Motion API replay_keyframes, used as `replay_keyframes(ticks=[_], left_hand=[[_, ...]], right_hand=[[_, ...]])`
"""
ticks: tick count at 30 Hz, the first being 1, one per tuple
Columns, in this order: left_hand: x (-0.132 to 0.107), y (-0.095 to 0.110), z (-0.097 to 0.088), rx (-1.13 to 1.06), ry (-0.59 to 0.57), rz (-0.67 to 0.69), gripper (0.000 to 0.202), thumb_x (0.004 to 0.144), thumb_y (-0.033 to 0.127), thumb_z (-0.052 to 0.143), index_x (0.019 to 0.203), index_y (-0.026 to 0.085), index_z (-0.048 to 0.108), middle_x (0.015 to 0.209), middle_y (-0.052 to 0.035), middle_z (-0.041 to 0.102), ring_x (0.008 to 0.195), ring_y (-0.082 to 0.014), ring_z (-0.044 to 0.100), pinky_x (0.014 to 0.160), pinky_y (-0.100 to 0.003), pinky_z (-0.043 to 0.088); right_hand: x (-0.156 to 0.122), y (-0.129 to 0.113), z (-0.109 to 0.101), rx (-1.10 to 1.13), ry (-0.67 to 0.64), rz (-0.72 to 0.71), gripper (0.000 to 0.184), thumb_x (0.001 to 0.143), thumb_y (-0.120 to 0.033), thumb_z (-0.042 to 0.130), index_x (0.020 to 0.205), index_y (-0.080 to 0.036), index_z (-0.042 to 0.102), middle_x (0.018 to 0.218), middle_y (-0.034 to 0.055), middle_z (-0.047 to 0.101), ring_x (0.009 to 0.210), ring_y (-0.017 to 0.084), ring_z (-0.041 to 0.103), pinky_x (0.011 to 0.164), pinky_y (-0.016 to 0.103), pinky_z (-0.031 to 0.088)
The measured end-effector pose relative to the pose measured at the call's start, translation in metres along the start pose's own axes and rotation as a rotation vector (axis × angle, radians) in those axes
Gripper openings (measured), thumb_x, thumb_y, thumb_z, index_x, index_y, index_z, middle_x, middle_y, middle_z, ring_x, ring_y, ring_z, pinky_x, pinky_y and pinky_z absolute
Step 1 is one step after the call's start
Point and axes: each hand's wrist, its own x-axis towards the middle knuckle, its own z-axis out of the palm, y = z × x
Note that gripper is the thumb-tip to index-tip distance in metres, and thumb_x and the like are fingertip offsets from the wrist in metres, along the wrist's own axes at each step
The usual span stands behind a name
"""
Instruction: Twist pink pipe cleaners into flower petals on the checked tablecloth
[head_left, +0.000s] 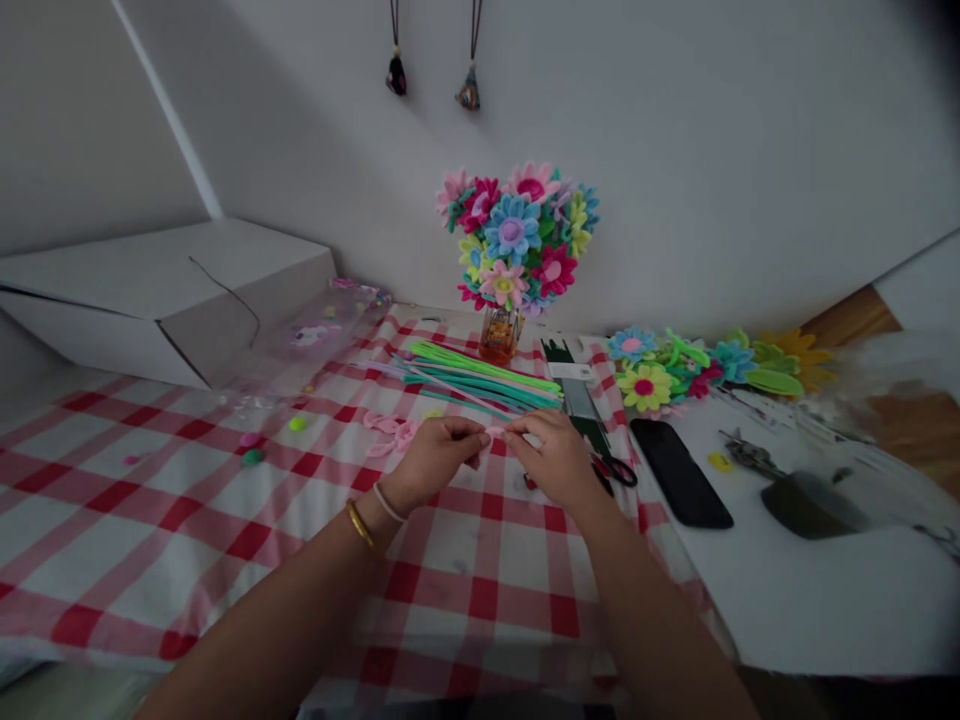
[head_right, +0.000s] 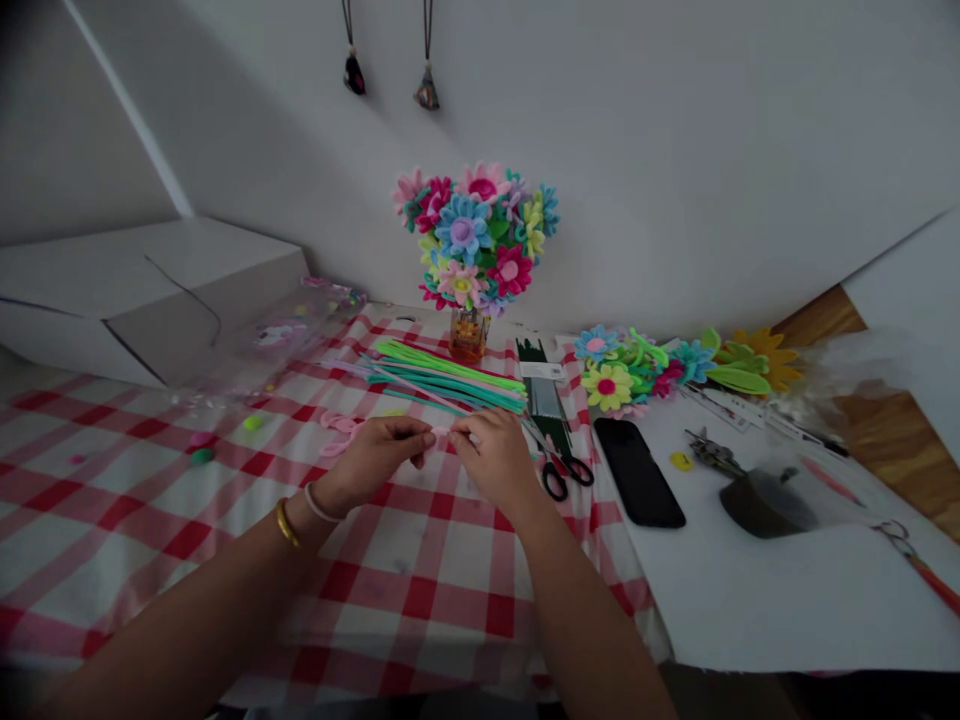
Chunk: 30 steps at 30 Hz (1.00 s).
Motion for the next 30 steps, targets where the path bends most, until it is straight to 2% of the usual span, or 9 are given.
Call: replay_keyframes(ticks=[4, 6, 10, 15, 18, 21, 25, 28, 30], left_hand=[[0.001, 0.0, 0.002, -0.231, 0.063, 0.051, 0.019, 0.07, 0.03, 0.059, 0.062, 0.012, 0.059, 0.053, 0.0016, 0.052, 0.052, -0.0083, 0.045, 0.054, -0.022, 0.036], [0.001, -0.002, 0.003, -0.306, 0.082, 0.075, 0.019, 0.069, 0.029, 0.061, 0.062, 0.012, 0.06, 0.053, 0.0016, 0.052, 0.053, -0.0082, 0.045, 0.054, -0.022, 0.035], [0.003, -0.008, 0.006, -0.409, 0.14, 0.068, 0.014, 0.065, 0.027, 0.066, 0.066, 0.013, 0.065, 0.054, 0.0027, 0.051, 0.052, -0.0069, 0.042, 0.052, -0.021, 0.034], [0.006, -0.016, 0.011, -0.569, 0.171, 0.007, 0.017, 0.059, 0.027, 0.071, 0.071, 0.015, 0.067, 0.067, 0.0004, 0.059, 0.061, -0.0089, 0.051, 0.059, -0.023, 0.04], [0.007, -0.017, 0.01, -0.601, 0.163, -0.024, 0.02, 0.059, 0.027, 0.071, 0.074, 0.015, 0.067, 0.069, -0.0011, 0.061, 0.063, -0.0101, 0.053, 0.061, -0.025, 0.041], [0.006, -0.011, 0.003, -0.464, 0.097, 0.017, 0.018, 0.062, 0.029, 0.068, 0.072, 0.014, 0.065, 0.061, 0.0005, 0.058, 0.055, -0.0081, 0.048, 0.053, -0.022, 0.038], [0.002, -0.003, -0.01, -0.122, -0.103, 0.011, 0.02, 0.067, 0.032, 0.062, 0.07, 0.012, 0.062, 0.058, -0.0004, 0.056, 0.05, -0.008, 0.046, 0.048, -0.021, 0.036], [0.001, -0.003, -0.014, 0.04, -0.122, 0.016, 0.02, 0.071, 0.032, 0.056, 0.068, 0.012, 0.06, 0.056, -0.0004, 0.055, 0.049, -0.0088, 0.048, 0.046, -0.021, 0.037], [0.002, -0.004, -0.013, 0.002, -0.098, -0.005, 0.018, 0.071, 0.029, 0.056, 0.066, 0.013, 0.058, 0.055, 0.0, 0.055, 0.049, -0.0085, 0.048, 0.047, -0.021, 0.038]], right_hand=[[-0.004, -0.006, 0.016, 0.423, -0.082, 0.294, 0.02, 0.075, -0.035, 0.053, 0.072, -0.019, 0.064, 0.064, -0.0008, 0.062, 0.059, 0.013, 0.055, 0.058, 0.026, 0.042], [-0.005, -0.008, 0.023, 0.618, -0.083, 0.362, 0.021, 0.073, -0.036, 0.055, 0.072, -0.018, 0.064, 0.067, 0.0006, 0.063, 0.063, 0.014, 0.056, 0.06, 0.026, 0.043], [-0.005, -0.01, 0.031, 0.812, -0.038, 0.43, 0.019, 0.07, -0.035, 0.06, 0.07, -0.017, 0.063, 0.068, 0.0021, 0.064, 0.067, 0.015, 0.058, 0.066, 0.029, 0.045], [-0.006, -0.018, 0.04, 1.109, -0.026, 0.498, 0.016, 0.071, -0.033, 0.061, 0.076, -0.018, 0.062, 0.074, 0.0013, 0.064, 0.071, 0.015, 0.061, 0.075, 0.034, 0.047], [-0.005, -0.017, 0.039, 1.223, -0.032, 0.58, 0.016, 0.069, -0.033, 0.062, 0.075, -0.018, 0.06, 0.071, -0.0002, 0.063, 0.066, 0.013, 0.06, 0.074, 0.035, 0.048], [-0.003, -0.012, 0.028, 1.088, -0.093, 0.572, 0.014, 0.069, -0.032, 0.061, 0.072, -0.018, 0.061, 0.068, -0.0009, 0.061, 0.062, 0.011, 0.058, 0.069, 0.03, 0.048], [-0.002, -0.009, 0.012, 0.674, -0.271, 0.434, 0.015, 0.074, -0.028, 0.054, 0.071, -0.018, 0.063, 0.061, -0.0016, 0.059, 0.058, 0.01, 0.054, 0.059, 0.023, 0.042], [-0.003, -0.012, 0.01, 0.425, -0.272, 0.292, 0.02, 0.078, -0.027, 0.047, 0.069, -0.018, 0.062, 0.063, -0.0015, 0.059, 0.06, 0.01, 0.052, 0.059, 0.023, 0.039], [-0.004, -0.014, 0.011, 0.352, -0.249, 0.217, 0.02, 0.08, -0.026, 0.044, 0.073, -0.019, 0.062, 0.067, -0.001, 0.06, 0.062, 0.011, 0.052, 0.06, 0.023, 0.039]])
